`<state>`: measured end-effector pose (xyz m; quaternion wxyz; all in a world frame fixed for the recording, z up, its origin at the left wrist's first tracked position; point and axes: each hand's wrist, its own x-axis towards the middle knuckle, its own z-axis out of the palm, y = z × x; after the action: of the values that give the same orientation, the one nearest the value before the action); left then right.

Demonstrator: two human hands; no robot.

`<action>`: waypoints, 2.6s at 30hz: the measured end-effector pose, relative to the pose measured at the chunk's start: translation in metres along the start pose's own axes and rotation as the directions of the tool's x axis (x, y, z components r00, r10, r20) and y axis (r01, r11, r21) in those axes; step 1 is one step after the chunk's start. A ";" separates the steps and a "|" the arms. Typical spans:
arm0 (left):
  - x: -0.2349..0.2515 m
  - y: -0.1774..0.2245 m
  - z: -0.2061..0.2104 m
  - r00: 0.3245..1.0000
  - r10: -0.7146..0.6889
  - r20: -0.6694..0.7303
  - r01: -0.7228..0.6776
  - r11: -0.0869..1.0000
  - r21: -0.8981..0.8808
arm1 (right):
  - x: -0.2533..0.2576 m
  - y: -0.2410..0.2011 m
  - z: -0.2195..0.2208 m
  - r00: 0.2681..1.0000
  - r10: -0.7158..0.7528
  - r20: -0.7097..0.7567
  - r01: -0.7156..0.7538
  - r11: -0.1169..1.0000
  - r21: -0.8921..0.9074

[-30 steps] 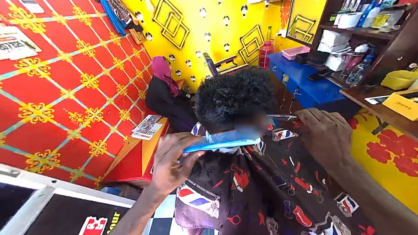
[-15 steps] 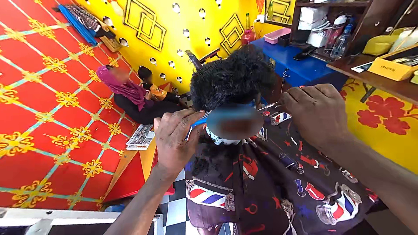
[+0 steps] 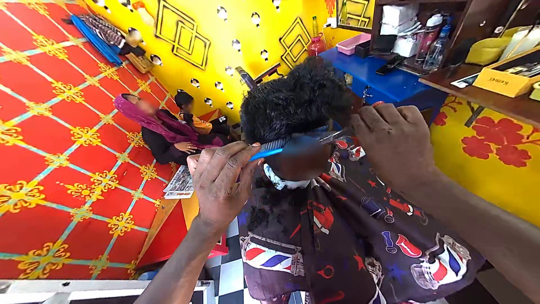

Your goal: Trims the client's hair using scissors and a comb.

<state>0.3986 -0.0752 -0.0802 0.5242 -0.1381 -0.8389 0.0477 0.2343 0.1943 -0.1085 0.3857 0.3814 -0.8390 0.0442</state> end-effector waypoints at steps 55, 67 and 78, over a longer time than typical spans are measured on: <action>0.008 0.023 0.000 1.000 -0.002 0.029 -0.002 0.993 0.119 | 0.007 0.032 0.038 0.989 -0.114 -0.095 0.123 0.988 0.091; 0.023 0.004 -0.018 0.997 -0.073 0.030 0.075 0.995 -0.071 | -0.022 0.019 0.058 0.958 0.195 -0.211 -0.093 0.906 0.413; -0.043 -0.029 -0.002 0.933 -0.151 0.327 0.258 0.914 -0.314 | -0.039 0.029 0.015 0.987 0.135 -0.086 -0.114 0.969 0.218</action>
<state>0.4129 -0.1152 -0.1101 0.3617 -0.1313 -0.9125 -0.1387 0.2214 0.2327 -0.1387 0.3807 0.3643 -0.8314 0.1765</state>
